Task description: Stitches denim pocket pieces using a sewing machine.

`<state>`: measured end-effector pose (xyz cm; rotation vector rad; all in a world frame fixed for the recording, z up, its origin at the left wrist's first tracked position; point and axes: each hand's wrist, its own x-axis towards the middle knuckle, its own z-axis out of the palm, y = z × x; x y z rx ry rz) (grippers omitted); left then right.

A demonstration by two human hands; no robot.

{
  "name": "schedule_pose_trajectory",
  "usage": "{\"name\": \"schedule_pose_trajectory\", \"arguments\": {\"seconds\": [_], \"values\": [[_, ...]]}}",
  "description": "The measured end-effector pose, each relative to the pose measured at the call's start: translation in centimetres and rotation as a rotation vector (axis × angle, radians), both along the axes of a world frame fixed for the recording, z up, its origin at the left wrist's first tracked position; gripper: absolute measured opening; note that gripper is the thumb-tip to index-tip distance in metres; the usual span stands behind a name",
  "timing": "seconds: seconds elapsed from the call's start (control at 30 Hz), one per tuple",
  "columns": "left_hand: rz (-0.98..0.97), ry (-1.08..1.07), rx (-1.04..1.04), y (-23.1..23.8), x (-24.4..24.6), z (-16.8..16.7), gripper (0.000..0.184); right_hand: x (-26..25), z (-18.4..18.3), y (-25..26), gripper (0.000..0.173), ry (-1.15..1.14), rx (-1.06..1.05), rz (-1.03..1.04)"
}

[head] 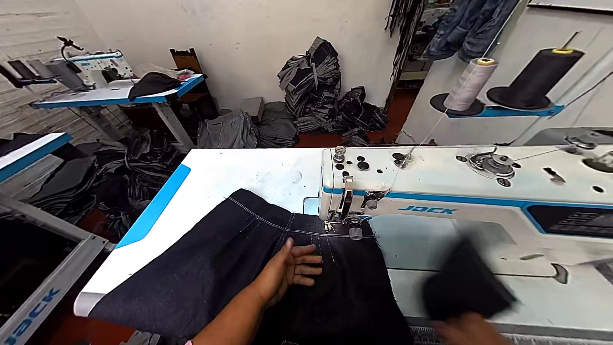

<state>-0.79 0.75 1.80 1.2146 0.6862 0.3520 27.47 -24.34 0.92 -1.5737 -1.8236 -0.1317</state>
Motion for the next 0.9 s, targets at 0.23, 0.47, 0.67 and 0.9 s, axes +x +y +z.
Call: {"name": "schedule_pose_trajectory", "arguments": {"seconds": [0.23, 0.47, 0.67, 0.9], "values": [[0.152, 0.334, 0.173, 1.8, 0.2, 0.8, 0.065, -8.3, -1.7, 10.1, 0.023, -0.318, 0.016, 0.420], [0.026, 0.681, 0.528, 4.1, -0.6, 0.5, 0.057, -6.8, -3.0, 13.5, 0.078, -0.220, -0.275, 0.336], [0.017, 0.680, 0.582, 3.4, -1.0, -0.3, 0.054, -7.6, -4.2, 11.0, 0.066, -0.120, -0.271, 0.295], [0.011, 0.662, 0.603, 3.8, -1.0, -0.3, 0.048, -7.9, -4.5, 11.1, 0.080, -0.099, -0.288, 0.244]]}}
